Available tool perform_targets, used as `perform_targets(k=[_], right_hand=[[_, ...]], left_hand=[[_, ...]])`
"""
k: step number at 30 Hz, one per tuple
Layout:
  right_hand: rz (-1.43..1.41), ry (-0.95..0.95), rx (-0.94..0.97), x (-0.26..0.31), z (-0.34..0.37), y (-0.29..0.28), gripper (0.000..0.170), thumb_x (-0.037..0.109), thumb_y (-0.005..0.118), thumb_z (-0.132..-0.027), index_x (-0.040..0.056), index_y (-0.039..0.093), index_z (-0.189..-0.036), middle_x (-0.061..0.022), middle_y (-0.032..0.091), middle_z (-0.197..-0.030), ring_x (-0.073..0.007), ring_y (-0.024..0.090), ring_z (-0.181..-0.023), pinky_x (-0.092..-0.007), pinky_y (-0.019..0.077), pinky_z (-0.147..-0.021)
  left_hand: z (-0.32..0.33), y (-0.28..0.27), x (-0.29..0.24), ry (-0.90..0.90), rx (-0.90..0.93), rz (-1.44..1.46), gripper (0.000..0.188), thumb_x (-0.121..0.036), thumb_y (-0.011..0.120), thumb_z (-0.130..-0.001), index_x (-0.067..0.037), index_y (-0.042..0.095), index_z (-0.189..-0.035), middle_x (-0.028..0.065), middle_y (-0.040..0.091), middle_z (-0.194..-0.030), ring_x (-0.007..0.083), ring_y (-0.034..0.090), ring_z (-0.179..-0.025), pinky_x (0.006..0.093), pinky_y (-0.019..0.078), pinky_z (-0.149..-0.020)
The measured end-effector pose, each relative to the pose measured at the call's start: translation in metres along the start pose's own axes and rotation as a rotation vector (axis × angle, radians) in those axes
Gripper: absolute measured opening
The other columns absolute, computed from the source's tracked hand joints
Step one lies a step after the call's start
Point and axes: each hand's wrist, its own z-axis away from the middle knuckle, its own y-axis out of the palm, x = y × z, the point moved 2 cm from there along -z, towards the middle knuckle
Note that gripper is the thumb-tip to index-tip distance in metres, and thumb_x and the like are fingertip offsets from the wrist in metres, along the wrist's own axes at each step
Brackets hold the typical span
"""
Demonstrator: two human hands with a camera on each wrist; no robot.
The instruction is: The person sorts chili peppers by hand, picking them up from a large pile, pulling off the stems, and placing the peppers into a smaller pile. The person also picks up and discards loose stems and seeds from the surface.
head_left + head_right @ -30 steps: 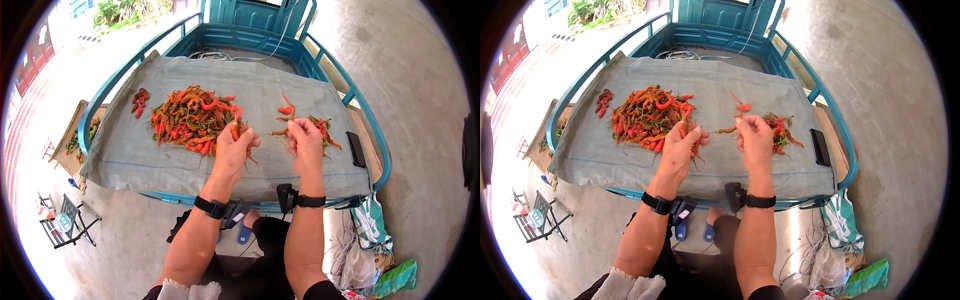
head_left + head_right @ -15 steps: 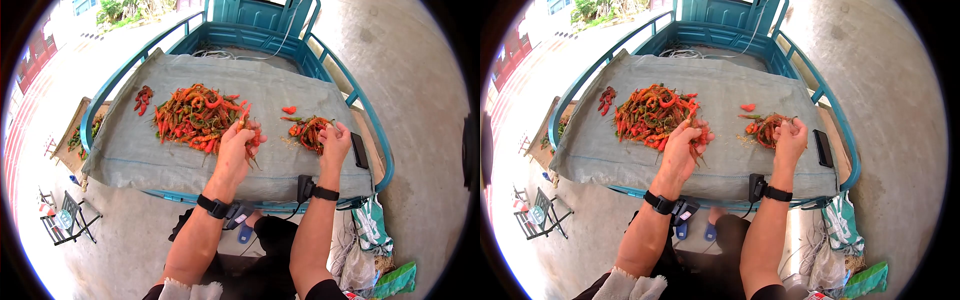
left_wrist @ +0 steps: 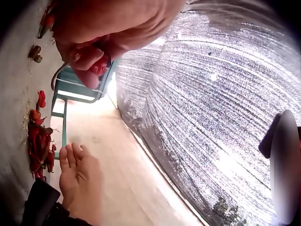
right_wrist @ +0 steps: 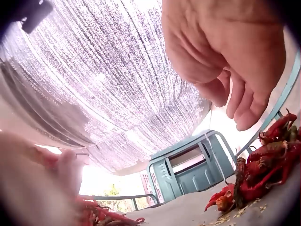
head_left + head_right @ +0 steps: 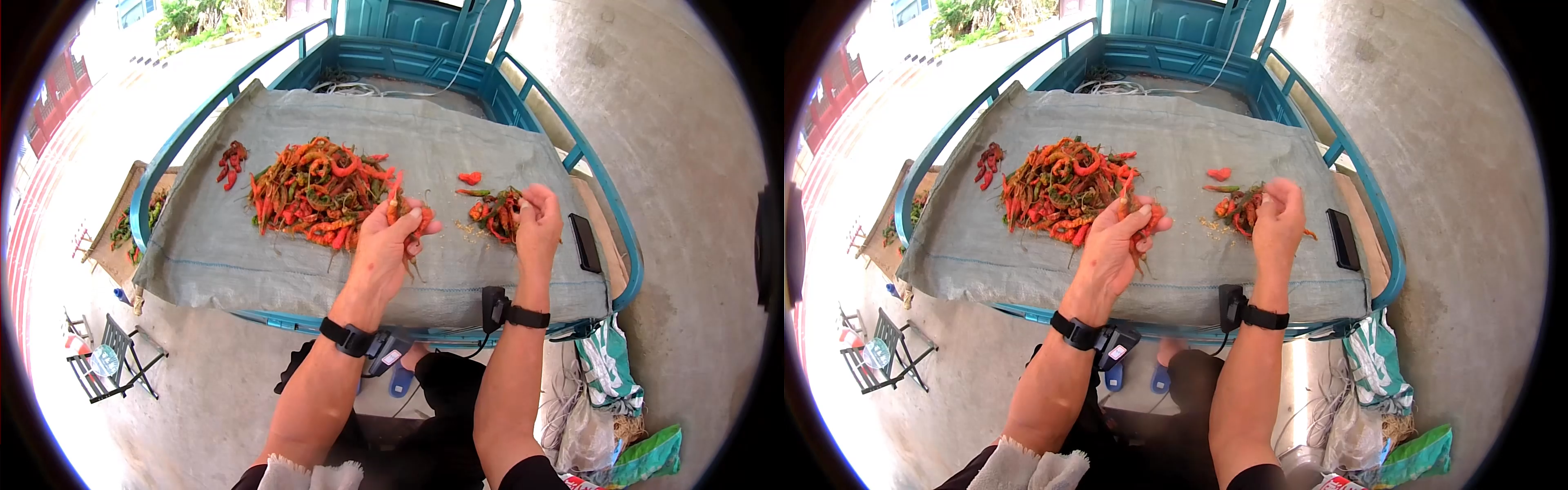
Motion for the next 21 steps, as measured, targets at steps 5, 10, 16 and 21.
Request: perform_targets(k=[5,10,16,21], right_hand=[[-0.316,0.304,0.467,0.062,0.029,0.026,0.019,0.015,0.069,-0.098,0.001,0.07,-0.111,-0.0029,0.07,-0.091,-0.0072,0.059,-0.074,-0.0235,0.0456,-0.062],[-0.406,0.398,0.703,0.086,0.046,0.049,0.02,0.02,0.074,-0.097,0.0016,0.072,-0.104,0.0019,0.067,-0.081,-0.0043,0.055,-0.067,-0.0221,0.0394,-0.057],[-0.602,0.439,0.573,0.072,0.045,0.05,0.013,0.017,0.075,-0.096,0.0046,0.072,-0.099,0.0022,0.064,-0.078,-0.0045,0.051,-0.061,-0.023,0.0375,-0.053],[-0.613,0.4,0.285,0.053,0.031,0.037,0.013,0.016,0.074,-0.097,0.0044,0.07,-0.104,0.0034,0.061,-0.078,-0.0038,0.051,-0.062,-0.0219,0.0377,-0.052]], left_hand=[[0.002,0.009,0.002,-0.012,0.029,-0.027,0.014,-0.009,0.065,-0.103,-0.005,0.06,-0.115,0.0097,0.07,-0.106,0.0156,0.072,-0.091,0.0225,0.042,-0.06],[-0.001,0.006,0.004,0.007,0.082,-0.059,0.015,-0.013,0.069,-0.102,-0.005,0.06,-0.112,0.0069,0.069,-0.101,0.0127,0.069,-0.085,0.0217,0.0409,-0.059],[0.002,0.006,0.0,0.001,0.074,-0.092,0.014,-0.013,0.069,-0.102,-0.005,0.059,-0.107,0.0068,0.067,-0.1,0.0114,0.066,-0.079,0.0216,0.0407,-0.057],[0.003,0.004,-0.002,0.014,0.035,-0.125,0.014,-0.013,0.069,-0.102,-0.005,0.059,-0.108,0.0079,0.067,-0.101,0.0111,0.064,-0.078,0.0215,0.0409,-0.057]])
